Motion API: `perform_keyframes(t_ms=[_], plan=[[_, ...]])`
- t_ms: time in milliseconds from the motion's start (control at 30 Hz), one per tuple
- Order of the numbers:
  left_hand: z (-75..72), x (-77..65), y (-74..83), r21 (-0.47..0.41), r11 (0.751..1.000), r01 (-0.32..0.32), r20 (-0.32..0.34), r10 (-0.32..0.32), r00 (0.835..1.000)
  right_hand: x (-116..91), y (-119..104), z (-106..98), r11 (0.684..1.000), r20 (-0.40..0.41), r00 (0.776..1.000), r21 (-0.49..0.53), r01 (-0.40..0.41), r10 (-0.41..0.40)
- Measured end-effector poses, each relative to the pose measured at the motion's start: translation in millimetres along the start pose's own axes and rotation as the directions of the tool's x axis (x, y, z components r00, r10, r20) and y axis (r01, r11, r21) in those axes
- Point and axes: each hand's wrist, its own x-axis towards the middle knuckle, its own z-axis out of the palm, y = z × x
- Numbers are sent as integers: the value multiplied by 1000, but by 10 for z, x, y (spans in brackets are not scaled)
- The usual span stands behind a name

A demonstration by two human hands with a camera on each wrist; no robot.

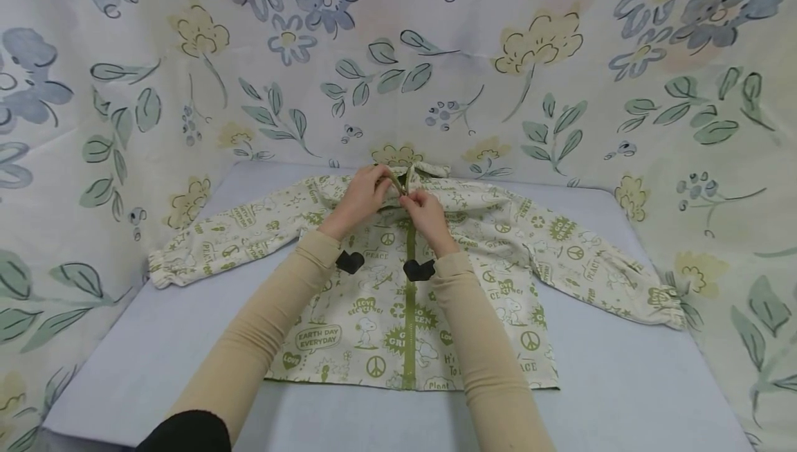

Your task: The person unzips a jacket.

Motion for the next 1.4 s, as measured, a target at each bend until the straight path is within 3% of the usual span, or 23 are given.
perform_keyframes(t_ms=[200,967,1400], plan=[[-7,11,-2,-94,995,15,-39,-19,999,-4,5,-4,1000,0,1000,-3,-10,10],[-55,27,-10,-169,985,-20,-132,-2,991,5,76,-11,999,-10,1000,-23,-26,26],[-62,14,-11,-240,971,11,-156,-50,986,3,85,8,997,-103,993,-48,-59,54]])
